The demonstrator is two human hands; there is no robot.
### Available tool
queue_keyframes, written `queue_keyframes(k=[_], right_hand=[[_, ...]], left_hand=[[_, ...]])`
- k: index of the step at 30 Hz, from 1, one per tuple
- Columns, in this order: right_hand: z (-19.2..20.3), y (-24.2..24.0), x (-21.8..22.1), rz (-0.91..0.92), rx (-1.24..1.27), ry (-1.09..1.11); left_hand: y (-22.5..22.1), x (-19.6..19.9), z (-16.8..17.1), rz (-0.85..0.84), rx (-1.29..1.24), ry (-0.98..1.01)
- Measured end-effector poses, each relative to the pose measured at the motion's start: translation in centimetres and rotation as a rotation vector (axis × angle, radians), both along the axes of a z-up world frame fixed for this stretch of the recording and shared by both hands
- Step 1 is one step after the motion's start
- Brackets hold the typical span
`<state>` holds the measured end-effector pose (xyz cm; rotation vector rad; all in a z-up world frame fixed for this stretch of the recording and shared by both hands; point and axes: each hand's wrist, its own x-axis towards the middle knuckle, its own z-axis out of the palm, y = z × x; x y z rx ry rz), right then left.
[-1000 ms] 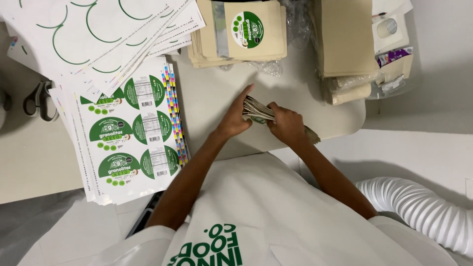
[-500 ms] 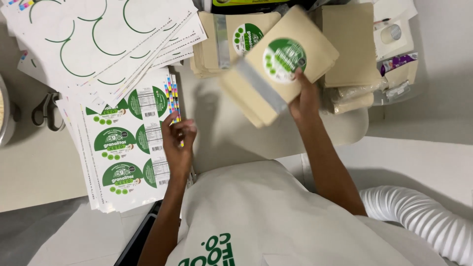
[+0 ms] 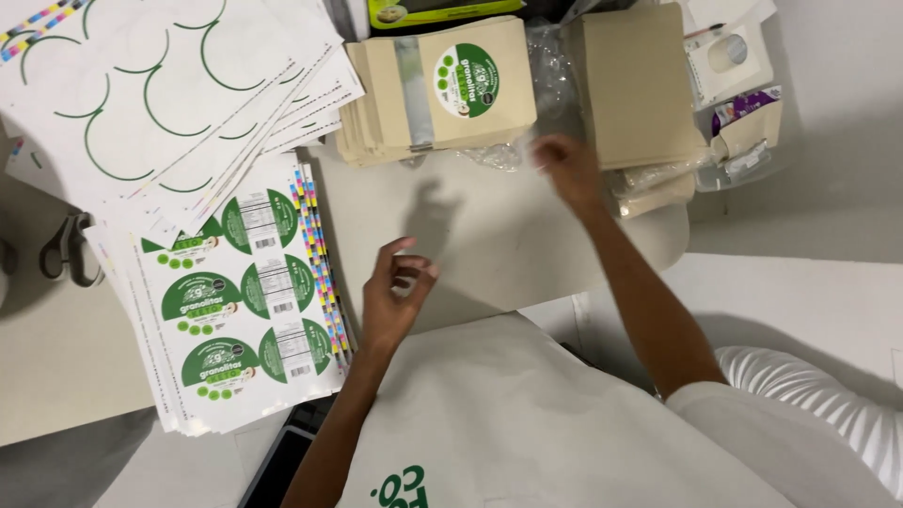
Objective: Peeling circular labels from a sheet and applying them to small pouches on a workbench.
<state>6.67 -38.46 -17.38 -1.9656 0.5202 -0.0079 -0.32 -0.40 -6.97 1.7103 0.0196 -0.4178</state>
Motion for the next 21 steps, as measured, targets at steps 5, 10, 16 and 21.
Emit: queue_keyframes(k=[5, 10, 16, 21], right_hand=[[2.9, -14.8, 1.0, -0.55, 0.097, -0.224], [7.7, -17.6, 2.6, -0.391, -0.386, 0.513], [8.2, -18.9, 4.4, -0.268, -0.058, 0.552], [11.2, -15.7, 2.7, -0.153, 0.099, 0.34]], left_hand=[[-8.3, 0.6, -0.5, -0.22, -0.109, 0.055], [-15.1, 0.1, 1.6, -0.465, -0.086, -0.012], [-12.7, -2.2, -1.8, -0.473, 0.168, -0.047], [-3.6, -6.9, -11.7, -0.009, 0.507, -0.18]])
